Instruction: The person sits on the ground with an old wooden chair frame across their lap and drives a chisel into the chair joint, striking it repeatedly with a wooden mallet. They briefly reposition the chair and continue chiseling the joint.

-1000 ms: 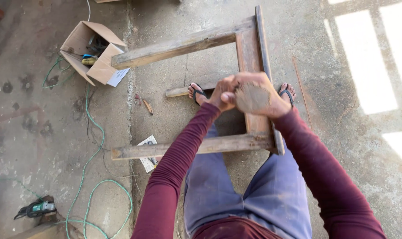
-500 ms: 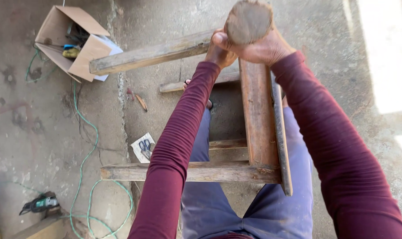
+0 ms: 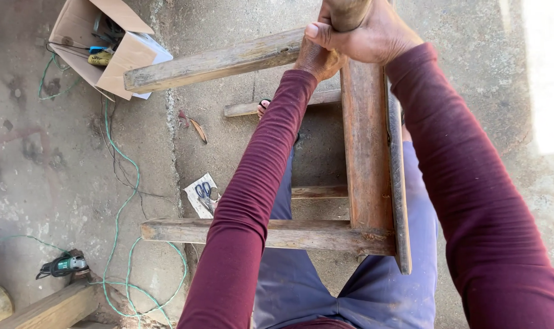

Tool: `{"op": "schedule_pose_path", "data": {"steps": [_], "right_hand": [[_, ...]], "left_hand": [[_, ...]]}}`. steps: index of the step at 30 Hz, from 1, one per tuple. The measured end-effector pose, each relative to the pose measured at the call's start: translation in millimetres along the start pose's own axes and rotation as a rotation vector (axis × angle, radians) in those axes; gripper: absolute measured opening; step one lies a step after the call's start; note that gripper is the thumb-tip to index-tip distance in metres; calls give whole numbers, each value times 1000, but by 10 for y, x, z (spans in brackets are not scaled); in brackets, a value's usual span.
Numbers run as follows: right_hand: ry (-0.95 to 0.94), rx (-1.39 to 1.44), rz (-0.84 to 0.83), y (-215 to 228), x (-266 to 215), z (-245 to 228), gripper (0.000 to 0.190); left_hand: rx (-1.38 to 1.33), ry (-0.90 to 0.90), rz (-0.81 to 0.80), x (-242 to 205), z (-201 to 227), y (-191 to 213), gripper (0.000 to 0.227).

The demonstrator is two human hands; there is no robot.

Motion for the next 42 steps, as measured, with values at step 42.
{"op": "schedule_pose_path", "data": {"steps": [42], "right_hand": [[-128,191,-5,-804,-1953,-490,37]], "left_hand": [[368,-196,-191,-2206,3085,-610,38]]}}
Point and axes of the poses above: each hand's wrist, its own x-axis towards the middle knuckle, its own y-axis out of the back of the hand, z = x × y, the point moved 7 cm from there along x, towards the middle knuckle, and after that the axes turned 12 degrees about -y, right-handed, at the moved point
